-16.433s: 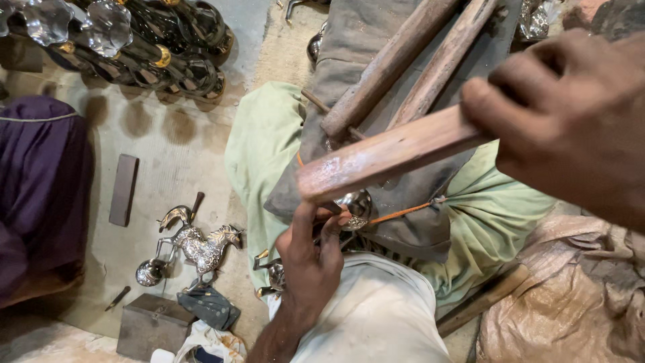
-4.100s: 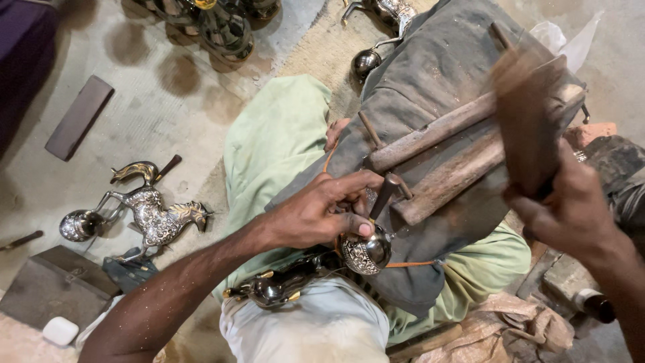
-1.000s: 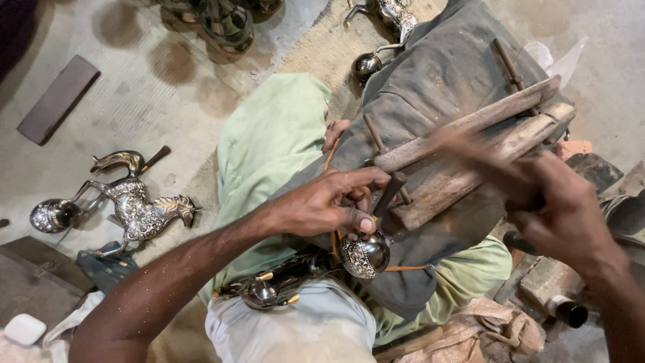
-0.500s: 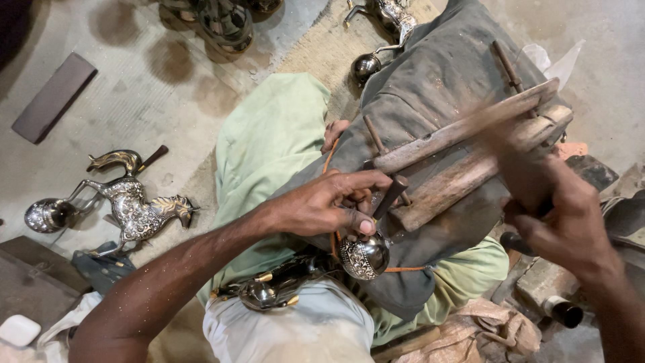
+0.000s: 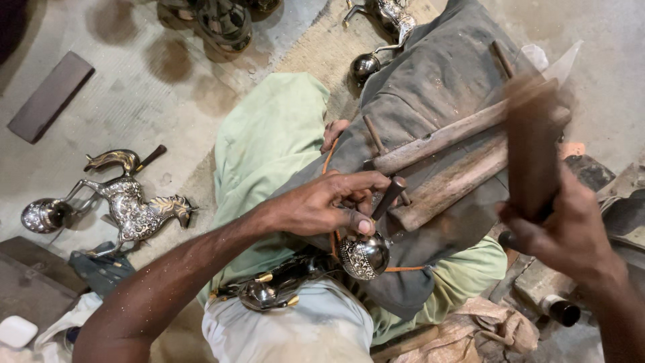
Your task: The person sits on the floor holding a small punch against silver-plated metal ornaments, including a bell-shaped piece and a horse figurine, and strikes the punch with a wooden mallet to shape and decorate the metal. They reposition each piece on a sandbag cushion and work on different ornaments one after another.
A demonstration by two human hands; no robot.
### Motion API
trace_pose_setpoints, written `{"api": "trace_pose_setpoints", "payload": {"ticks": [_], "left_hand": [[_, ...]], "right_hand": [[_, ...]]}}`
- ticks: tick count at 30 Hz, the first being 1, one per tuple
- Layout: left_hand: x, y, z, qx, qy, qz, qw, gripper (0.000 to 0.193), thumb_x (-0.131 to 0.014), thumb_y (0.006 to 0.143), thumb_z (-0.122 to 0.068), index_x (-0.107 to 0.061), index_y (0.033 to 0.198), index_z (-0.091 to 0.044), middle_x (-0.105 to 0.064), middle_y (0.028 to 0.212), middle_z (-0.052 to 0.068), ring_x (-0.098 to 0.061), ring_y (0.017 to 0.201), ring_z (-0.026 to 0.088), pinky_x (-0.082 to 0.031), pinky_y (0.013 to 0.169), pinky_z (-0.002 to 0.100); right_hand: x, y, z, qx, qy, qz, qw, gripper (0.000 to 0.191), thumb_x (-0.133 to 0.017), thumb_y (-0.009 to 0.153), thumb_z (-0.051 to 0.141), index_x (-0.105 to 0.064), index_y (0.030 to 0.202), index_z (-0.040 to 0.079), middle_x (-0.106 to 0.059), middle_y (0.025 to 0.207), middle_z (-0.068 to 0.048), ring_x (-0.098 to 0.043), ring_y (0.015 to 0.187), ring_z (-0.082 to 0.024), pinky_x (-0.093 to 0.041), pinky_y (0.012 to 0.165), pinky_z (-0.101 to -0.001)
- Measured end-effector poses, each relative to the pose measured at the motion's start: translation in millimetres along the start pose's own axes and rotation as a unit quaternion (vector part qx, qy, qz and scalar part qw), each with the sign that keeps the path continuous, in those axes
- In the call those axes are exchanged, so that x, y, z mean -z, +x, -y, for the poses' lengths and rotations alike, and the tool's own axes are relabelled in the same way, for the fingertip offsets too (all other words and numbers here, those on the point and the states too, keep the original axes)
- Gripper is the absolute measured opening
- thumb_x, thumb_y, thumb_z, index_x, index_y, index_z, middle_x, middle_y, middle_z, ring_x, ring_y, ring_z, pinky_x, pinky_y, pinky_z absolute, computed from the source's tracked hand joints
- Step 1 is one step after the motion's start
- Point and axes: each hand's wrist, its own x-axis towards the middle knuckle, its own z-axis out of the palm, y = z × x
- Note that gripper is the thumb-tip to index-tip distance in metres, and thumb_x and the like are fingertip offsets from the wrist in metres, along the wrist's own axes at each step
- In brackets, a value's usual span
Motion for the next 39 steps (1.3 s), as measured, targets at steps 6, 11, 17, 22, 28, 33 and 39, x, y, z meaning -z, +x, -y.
{"api": "trace_pose_setpoints", "payload": {"ticks": [6, 11, 17, 22, 28, 33, 39], "left_hand": [[-1, 1, 4, 0.03, 0.0, -0.007, 1.0, 0.067, -0.076, 0.09, -0.029, -0.05, 0.148, -0.009, -0.068, 0.093, 0.0, -0.066, 0.088, 0.013, -0.055, 0.079, 0.032], [-1, 0, 3, 0.049, -0.009, 0.005, 0.999, 0.062, -0.075, 0.091, -0.031, -0.054, 0.144, -0.008, -0.065, 0.089, 0.003, -0.065, 0.085, 0.014, -0.055, 0.077, 0.034], [0, -6, 6, -0.004, 0.015, -0.01, 1.0, 0.052, -0.076, 0.093, -0.022, -0.056, 0.138, -0.005, -0.068, 0.095, 0.003, -0.067, 0.09, 0.016, -0.055, 0.082, 0.034], [2, -36, 8, -0.006, -0.205, -0.196, 0.959, 0.044, -0.079, 0.089, -0.02, -0.055, 0.122, -0.004, -0.07, 0.102, 0.007, -0.073, 0.093, 0.02, -0.06, 0.089, 0.036], [-4, -105, 19, 0.026, -0.205, -0.257, 0.944, 0.039, -0.075, 0.093, -0.025, -0.063, 0.115, 0.005, -0.07, 0.1, 0.016, -0.073, 0.095, 0.026, -0.059, 0.092, 0.044], [-23, -113, 22, -0.026, -0.318, -0.164, 0.933, 0.039, -0.07, 0.097, -0.037, -0.055, 0.098, -0.002, -0.066, 0.102, 0.014, -0.068, 0.105, 0.027, -0.056, 0.104, 0.051], [-8, -104, 14, -0.063, -0.206, -0.031, 0.976, 0.043, -0.073, 0.095, -0.033, -0.034, 0.101, -0.014, -0.07, 0.099, 0.019, -0.072, 0.081, 0.028, -0.051, 0.094, 0.042]], "right_hand": [[7, -3, 4, 0.061, 0.069, -0.001, 0.996, 0.057, -0.072, 0.071, 0.002, -0.054, 0.125, -0.001, -0.069, 0.094, -0.008, -0.074, 0.082, -0.019, -0.064, 0.068, -0.0363], [9, 0, 12, 0.1, -0.135, 0.036, 0.985, 0.055, -0.079, 0.07, 0.003, -0.059, 0.122, 0.0, -0.066, 0.096, -0.013, -0.068, 0.079, -0.024, -0.062, 0.071, -0.0379], [5, -4, 22, 0.126, -0.187, 0.0, 0.974, 0.058, -0.079, 0.064, 0.01, -0.061, 0.118, 0.001, -0.065, 0.098, -0.015, -0.068, 0.087, -0.029, -0.059, 0.072, -0.0406], [-21, -31, 7, 0.106, -0.056, -0.065, 0.991, 0.05, -0.083, 0.069, 0.005, -0.061, 0.113, -0.002, -0.06, 0.094, -0.017, -0.062, 0.084, -0.03, -0.053, 0.074, -0.0427], [-110, -90, -42, -0.104, 0.292, -0.126, 0.942, 0.047, -0.086, 0.076, 0.008, -0.061, 0.116, 0.003, -0.063, 0.09, -0.004, -0.06, 0.081, -0.014, -0.053, 0.07, -0.0345], [-184, -132, -66, -0.206, 0.482, -0.145, 0.839, 0.04, -0.08, 0.082, 0.007, -0.057, 0.115, 0.003, -0.062, 0.088, -0.001, -0.063, 0.072, -0.012, -0.056, 0.062, -0.0303], [-229, -149, -64, -0.262, 0.453, -0.109, 0.845, 0.041, -0.079, 0.085, 0.024, -0.061, 0.113, 0.001, -0.065, 0.079, -0.01, -0.061, 0.063, -0.018, -0.052, 0.056, -0.0369]]}}
